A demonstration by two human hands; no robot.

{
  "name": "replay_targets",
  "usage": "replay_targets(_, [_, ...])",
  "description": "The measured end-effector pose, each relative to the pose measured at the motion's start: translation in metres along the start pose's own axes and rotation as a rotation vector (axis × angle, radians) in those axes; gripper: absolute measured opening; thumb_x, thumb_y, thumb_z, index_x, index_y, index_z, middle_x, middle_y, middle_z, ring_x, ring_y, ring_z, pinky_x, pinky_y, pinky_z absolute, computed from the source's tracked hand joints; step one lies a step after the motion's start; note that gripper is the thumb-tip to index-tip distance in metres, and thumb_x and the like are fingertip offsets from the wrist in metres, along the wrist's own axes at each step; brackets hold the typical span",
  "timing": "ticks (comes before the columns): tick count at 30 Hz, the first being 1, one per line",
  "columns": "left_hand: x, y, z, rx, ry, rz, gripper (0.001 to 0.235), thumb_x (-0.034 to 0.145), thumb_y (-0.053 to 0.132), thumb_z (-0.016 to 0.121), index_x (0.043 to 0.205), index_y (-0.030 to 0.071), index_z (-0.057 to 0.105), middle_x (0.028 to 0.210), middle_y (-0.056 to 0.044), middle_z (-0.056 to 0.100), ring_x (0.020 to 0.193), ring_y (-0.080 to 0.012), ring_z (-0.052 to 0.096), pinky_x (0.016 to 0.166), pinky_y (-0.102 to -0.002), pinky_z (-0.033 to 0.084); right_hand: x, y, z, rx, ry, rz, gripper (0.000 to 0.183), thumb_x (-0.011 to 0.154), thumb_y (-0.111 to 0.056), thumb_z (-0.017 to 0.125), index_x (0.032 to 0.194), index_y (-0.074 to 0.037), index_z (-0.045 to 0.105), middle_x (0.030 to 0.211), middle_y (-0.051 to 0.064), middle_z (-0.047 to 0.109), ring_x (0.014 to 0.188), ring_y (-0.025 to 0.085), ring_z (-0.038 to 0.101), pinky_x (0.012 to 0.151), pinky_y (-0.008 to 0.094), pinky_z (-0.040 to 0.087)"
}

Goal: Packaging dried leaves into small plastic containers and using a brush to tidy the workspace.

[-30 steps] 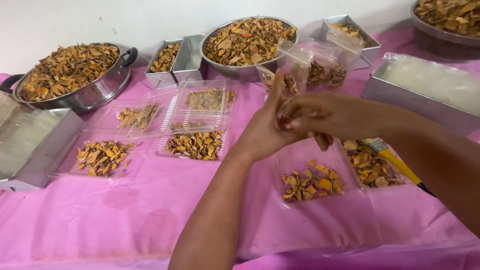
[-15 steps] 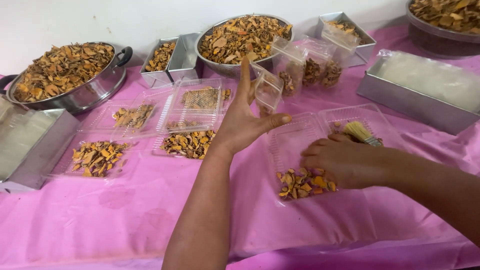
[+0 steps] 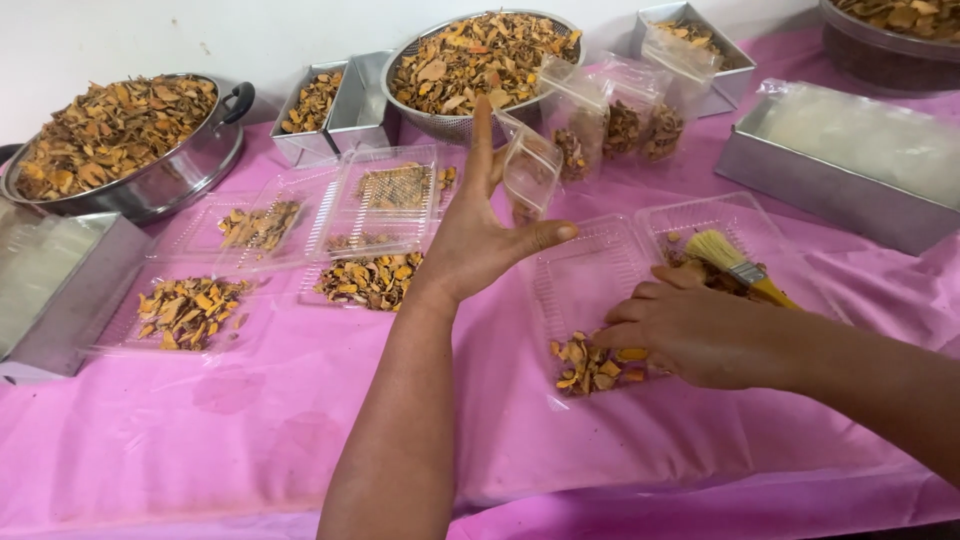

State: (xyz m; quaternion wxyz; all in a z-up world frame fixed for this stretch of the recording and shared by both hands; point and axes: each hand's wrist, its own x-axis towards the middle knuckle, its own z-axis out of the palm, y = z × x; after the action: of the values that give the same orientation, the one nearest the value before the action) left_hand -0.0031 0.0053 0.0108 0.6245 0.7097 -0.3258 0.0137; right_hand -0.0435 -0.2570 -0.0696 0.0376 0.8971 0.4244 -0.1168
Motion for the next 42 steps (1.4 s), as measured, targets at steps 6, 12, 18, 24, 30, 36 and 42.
replay_targets(6, [0.0, -0.004, -0.004, -0.05, -0.021, 0.019, 0.123, 0.075, 0.042, 0.084, 0.157, 0.038, -0.007, 0.173, -0.004, -0.026, 0.161, -0.0388, 0.009, 0.112, -0.051, 0.052, 0.009, -0.003, 0.001, 0.006, 0.137, -0.035, 0.038, 0.083, -0.01, 0.068, 0.117, -0.026, 0.071, 0.115, -0.003, 0.07, 0.101, 0.021, 0.064, 0.093, 0.043, 0.035])
replay_targets(12, [0.009, -0.033, -0.015, -0.617, 0.014, 0.068, 0.127, 0.07, 0.021, 0.094, 0.166, 0.03, 0.012, 0.152, -0.023, 0.051, 0.137, -0.0338, 0.054, 0.12, -0.05, 0.043, 0.015, -0.019, -0.003, 0.195, 0.128, -0.129, 0.075, 0.078, 0.009, 0.062, 0.147, -0.018, 0.055, 0.137, 0.009, 0.061, 0.114, 0.03, 0.058, 0.093, 0.047, 0.044])
replay_targets(18, [0.011, -0.042, -0.021, -0.938, -0.063, 0.212, 0.097, 0.075, 0.041, 0.098, 0.153, 0.026, 0.043, 0.146, -0.02, 0.056, 0.134, -0.0371, 0.059, 0.112, -0.05, 0.05, 0.014, -0.012, 0.001, 0.488, 0.124, -0.027, 0.044, 0.089, -0.002, 0.054, 0.127, -0.017, 0.069, 0.122, 0.003, 0.068, 0.119, 0.021, 0.058, 0.098, 0.039, 0.046])
replay_targets(24, [0.0, 0.005, 0.0, -0.373, -0.041, -0.055, 0.123, 0.072, 0.006, 0.084, 0.159, 0.04, 0.004, 0.172, -0.023, 0.0, 0.144, -0.0475, 0.038, 0.101, -0.059, 0.055, 0.01, -0.004, -0.007, 0.559, 0.282, -0.017, 0.025, 0.084, -0.002, 0.065, 0.104, -0.011, 0.077, 0.097, 0.001, 0.072, 0.083, 0.018, 0.072, 0.08, 0.033, 0.054])
replay_targets(30, [-0.001, 0.018, 0.012, 0.161, -0.168, -0.207, 0.137, 0.065, 0.045, 0.082, 0.157, 0.034, -0.019, 0.171, -0.013, 0.025, 0.158, -0.0313, 0.022, 0.116, -0.05, 0.04, -0.004, -0.009, -0.058, 0.621, 0.122, 0.443, 0.025, 0.082, -0.04, 0.075, 0.101, -0.028, 0.086, 0.095, -0.015, 0.092, 0.09, 0.004, 0.084, 0.09, 0.025, 0.057])
replay_targets(36, [0.0, 0.009, 0.016, 0.317, -0.226, -0.135, 0.135, 0.07, 0.041, 0.083, 0.157, 0.032, -0.019, 0.172, -0.02, 0.019, 0.148, -0.035, 0.044, 0.097, -0.041, 0.058, -0.03, -0.028, -0.117, 0.935, 0.38, 0.775, 0.025, 0.09, -0.012, 0.071, 0.111, -0.009, 0.085, 0.108, 0.008, 0.09, 0.1, 0.024, 0.078, 0.106, 0.037, 0.055])
replay_targets(42, [0.001, 0.002, 0.028, 0.404, -0.264, -0.139, 0.137, 0.07, 0.033, 0.088, 0.158, 0.03, -0.017, 0.164, -0.028, 0.033, 0.072, -0.0244, 0.064, 0.075, -0.039, 0.062, -0.017, -0.029, -0.127, 0.916, 0.731, 0.623, 0.026, 0.082, -0.007, 0.08, 0.108, -0.007, 0.083, 0.098, 0.009, 0.085, 0.091, 0.018, 0.079, 0.093, 0.029, 0.06])
